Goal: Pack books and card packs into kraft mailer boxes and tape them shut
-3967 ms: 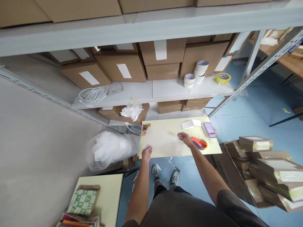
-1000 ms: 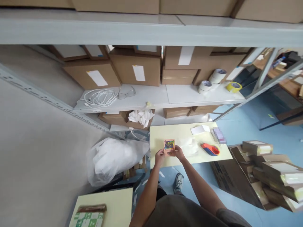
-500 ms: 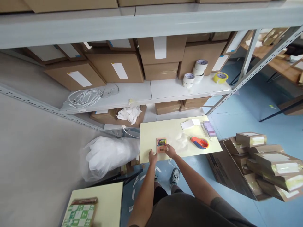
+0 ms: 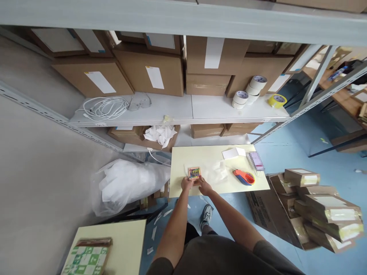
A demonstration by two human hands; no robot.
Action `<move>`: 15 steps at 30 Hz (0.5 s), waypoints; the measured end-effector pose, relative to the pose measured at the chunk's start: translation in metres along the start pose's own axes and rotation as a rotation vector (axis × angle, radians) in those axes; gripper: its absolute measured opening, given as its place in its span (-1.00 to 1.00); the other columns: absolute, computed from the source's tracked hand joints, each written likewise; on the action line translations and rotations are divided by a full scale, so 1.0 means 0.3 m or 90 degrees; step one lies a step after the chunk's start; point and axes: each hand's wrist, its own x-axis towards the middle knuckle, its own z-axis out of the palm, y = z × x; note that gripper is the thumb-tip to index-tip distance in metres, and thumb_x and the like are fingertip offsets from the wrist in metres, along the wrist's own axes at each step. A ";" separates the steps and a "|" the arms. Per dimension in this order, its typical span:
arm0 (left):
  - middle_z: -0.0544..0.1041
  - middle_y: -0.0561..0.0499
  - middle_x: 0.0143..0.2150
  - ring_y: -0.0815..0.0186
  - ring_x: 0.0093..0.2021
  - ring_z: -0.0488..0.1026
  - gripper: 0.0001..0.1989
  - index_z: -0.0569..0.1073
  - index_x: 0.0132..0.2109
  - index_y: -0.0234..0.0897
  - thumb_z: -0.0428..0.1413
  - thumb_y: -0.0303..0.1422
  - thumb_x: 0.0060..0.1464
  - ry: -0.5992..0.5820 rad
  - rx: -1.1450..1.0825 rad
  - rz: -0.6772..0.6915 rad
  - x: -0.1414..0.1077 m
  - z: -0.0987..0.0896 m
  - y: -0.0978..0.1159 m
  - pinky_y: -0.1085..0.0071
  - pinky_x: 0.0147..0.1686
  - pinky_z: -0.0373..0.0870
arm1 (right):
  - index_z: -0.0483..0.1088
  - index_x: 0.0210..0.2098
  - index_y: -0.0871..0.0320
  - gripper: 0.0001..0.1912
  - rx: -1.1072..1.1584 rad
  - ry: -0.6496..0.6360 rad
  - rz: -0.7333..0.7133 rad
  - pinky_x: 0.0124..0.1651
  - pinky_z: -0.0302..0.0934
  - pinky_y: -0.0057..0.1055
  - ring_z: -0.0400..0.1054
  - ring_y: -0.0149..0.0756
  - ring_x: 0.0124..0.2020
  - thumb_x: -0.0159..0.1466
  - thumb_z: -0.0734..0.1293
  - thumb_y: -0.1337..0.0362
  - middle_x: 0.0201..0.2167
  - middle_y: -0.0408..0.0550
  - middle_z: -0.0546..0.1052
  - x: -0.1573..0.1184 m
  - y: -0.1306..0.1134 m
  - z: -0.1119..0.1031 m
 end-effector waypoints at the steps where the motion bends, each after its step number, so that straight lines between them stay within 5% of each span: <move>1: 0.73 -0.15 -0.18 0.09 -0.14 0.65 -0.77 0.66 -0.10 -0.25 0.18 -0.30 0.16 -0.002 -0.004 -0.015 -0.001 -0.009 0.004 0.37 -0.21 0.42 | 0.19 0.48 0.01 -0.16 0.010 0.009 -0.006 0.46 0.13 -0.07 -0.14 -0.04 0.60 0.23 0.28 0.47 0.61 -0.01 -0.03 0.004 0.003 -0.002; 8: 0.72 -0.08 -0.10 0.17 -0.09 0.63 -0.77 0.63 -0.03 -0.19 0.13 -0.30 0.26 0.019 -0.030 0.030 -0.097 -0.039 0.072 0.39 -0.13 0.43 | 0.54 0.20 0.00 -0.54 0.291 0.124 -0.007 0.33 0.32 -0.04 0.42 0.02 0.29 0.34 0.32 0.15 0.21 -0.02 0.59 0.031 0.018 -0.050; 12: 0.64 -0.19 0.15 0.07 0.11 0.59 -0.62 0.54 0.22 -0.18 0.06 -0.27 0.35 0.043 0.003 0.124 -0.171 0.015 0.141 0.30 0.05 0.43 | 0.52 0.22 0.07 -0.40 0.477 0.182 0.016 0.17 0.45 -0.02 0.51 0.02 0.18 0.38 0.23 -0.14 0.18 0.08 0.61 0.002 0.047 -0.054; 15: 0.45 -0.21 0.39 0.01 0.32 0.45 -0.49 0.40 0.41 -0.16 0.03 -0.34 0.36 0.029 0.033 0.220 -0.202 0.096 0.197 0.22 0.24 0.37 | 0.44 0.30 0.08 -0.28 0.474 0.254 0.036 0.19 0.44 -0.04 0.49 0.00 0.21 0.39 0.18 -0.24 0.24 0.12 0.57 -0.046 0.105 -0.055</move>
